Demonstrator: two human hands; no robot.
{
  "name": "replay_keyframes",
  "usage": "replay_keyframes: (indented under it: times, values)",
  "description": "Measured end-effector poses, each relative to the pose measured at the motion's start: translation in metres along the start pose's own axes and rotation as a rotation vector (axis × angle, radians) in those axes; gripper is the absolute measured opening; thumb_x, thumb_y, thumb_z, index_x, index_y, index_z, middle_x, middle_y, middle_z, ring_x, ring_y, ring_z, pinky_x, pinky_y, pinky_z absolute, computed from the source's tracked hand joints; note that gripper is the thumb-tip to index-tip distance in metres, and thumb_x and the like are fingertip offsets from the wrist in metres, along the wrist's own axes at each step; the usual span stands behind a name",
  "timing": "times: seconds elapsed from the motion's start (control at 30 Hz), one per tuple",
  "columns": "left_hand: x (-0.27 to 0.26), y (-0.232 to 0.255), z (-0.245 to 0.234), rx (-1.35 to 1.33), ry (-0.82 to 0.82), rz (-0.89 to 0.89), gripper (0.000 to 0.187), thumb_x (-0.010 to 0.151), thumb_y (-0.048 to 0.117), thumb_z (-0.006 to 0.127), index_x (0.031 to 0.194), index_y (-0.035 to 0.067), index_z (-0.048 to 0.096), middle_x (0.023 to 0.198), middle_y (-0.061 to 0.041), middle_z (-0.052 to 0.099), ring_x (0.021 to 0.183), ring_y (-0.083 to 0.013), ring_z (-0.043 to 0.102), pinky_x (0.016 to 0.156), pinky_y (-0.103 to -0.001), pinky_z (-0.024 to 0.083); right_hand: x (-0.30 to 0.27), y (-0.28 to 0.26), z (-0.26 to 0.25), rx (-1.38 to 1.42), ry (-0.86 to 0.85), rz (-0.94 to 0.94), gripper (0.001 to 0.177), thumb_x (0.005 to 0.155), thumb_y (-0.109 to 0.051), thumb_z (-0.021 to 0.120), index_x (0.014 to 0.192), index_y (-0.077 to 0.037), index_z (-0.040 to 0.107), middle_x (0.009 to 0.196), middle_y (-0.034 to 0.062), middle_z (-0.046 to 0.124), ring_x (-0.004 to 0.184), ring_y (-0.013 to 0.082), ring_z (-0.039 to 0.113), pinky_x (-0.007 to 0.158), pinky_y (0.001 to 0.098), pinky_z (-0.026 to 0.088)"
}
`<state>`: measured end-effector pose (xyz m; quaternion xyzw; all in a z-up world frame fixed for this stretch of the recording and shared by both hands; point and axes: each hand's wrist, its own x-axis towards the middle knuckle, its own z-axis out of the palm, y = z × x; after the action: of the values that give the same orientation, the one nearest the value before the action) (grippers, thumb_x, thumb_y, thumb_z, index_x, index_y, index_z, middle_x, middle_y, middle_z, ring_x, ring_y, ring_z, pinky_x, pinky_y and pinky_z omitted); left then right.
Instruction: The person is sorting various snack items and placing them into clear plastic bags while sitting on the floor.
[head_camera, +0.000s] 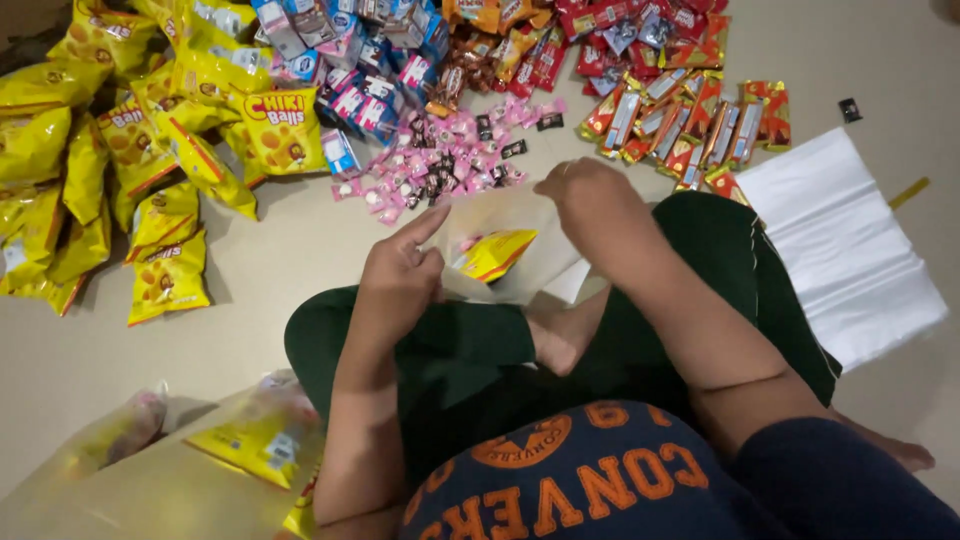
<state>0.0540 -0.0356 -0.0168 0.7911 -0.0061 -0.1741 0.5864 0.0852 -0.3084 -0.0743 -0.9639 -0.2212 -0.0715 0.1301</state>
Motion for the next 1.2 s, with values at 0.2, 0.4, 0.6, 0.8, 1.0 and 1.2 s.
replay_keyframes:
  times: [0.2, 0.4, 0.6, 0.8, 1.0, 1.2]
  values:
    - [0.025, -0.018, 0.033, -0.011, -0.015, 0.086, 0.061, 0.089, -0.008, 0.050, 0.146, 0.014, 0.057, 0.151, -0.024, 0.054, 0.051, -0.0235, 0.070, 0.047, -0.029, 0.059, 0.021, 0.047, -0.068, 0.558, -0.061, -0.088, 0.019, 0.090, 0.003, 0.071, 0.107, -0.003, 0.077, 0.115, 0.0273, 0.071, 0.106, 0.0495, 0.067, 0.085, 0.0519, 0.056]
    - [0.006, 0.021, 0.055, 0.244, -0.090, -0.036, 0.062, 0.093, 0.001, 0.055, 0.153, 0.018, 0.047, 0.162, -0.008, 0.045, 0.056, -0.0149, 0.062, 0.060, -0.033, 0.053, 0.046, 0.149, -0.001, 0.604, 0.205, 0.437, 0.016, 0.105, -0.015, 0.076, 0.120, -0.011, 0.075, 0.121, 0.0117, 0.068, 0.106, 0.0235, 0.069, 0.084, 0.0405, 0.057]
    - [0.001, 0.009, 0.058, 0.326, -0.179, 0.072, 0.063, 0.094, 0.003, 0.056, 0.155, 0.011, 0.041, 0.165, -0.006, 0.039, 0.119, -0.0240, 0.067, 0.088, -0.034, 0.052, 0.041, 0.219, 0.160, 0.313, -0.020, 0.867, 0.073, 0.104, -0.013, 0.075, 0.164, -0.015, 0.033, 0.165, 0.0225, 0.005, 0.152, 0.0455, 0.007, 0.122, 0.0579, 0.029]
    - [0.000, 0.020, 0.051, 0.323, -0.200, 0.029, 0.060, 0.095, 0.004, 0.054, 0.154, 0.010, 0.043, 0.166, -0.002, 0.037, 0.091, -0.0201, 0.065, 0.069, -0.036, 0.049, 0.026, 0.251, 0.202, 0.318, 0.142, 0.863, 0.077, 0.092, 0.007, 0.073, 0.157, -0.007, 0.034, 0.150, 0.0274, 0.036, 0.138, 0.0459, 0.038, 0.106, 0.0512, 0.046]
    - [0.003, 0.032, 0.046, 0.255, -0.180, -0.071, 0.063, 0.095, 0.002, 0.053, 0.155, 0.016, 0.041, 0.166, -0.003, 0.037, 0.054, -0.0174, 0.061, 0.053, -0.033, 0.054, 0.031, 0.204, 0.053, 0.440, 0.391, 0.699, 0.042, 0.086, -0.001, 0.090, 0.123, -0.008, 0.070, 0.122, 0.0180, 0.073, 0.108, 0.0335, 0.073, 0.084, 0.0377, 0.064]
    - [0.008, 0.026, 0.045, 0.364, -0.064, 0.010, 0.074, 0.090, 0.007, 0.062, 0.158, 0.016, 0.036, 0.167, -0.005, 0.035, 0.069, -0.0180, 0.062, 0.061, -0.036, 0.050, -0.047, 0.103, -0.095, 0.514, 0.520, 0.020, 0.046, 0.101, 0.009, 0.094, 0.134, 0.018, 0.063, 0.128, 0.0309, 0.061, 0.120, 0.0413, 0.064, 0.100, 0.0464, 0.055]
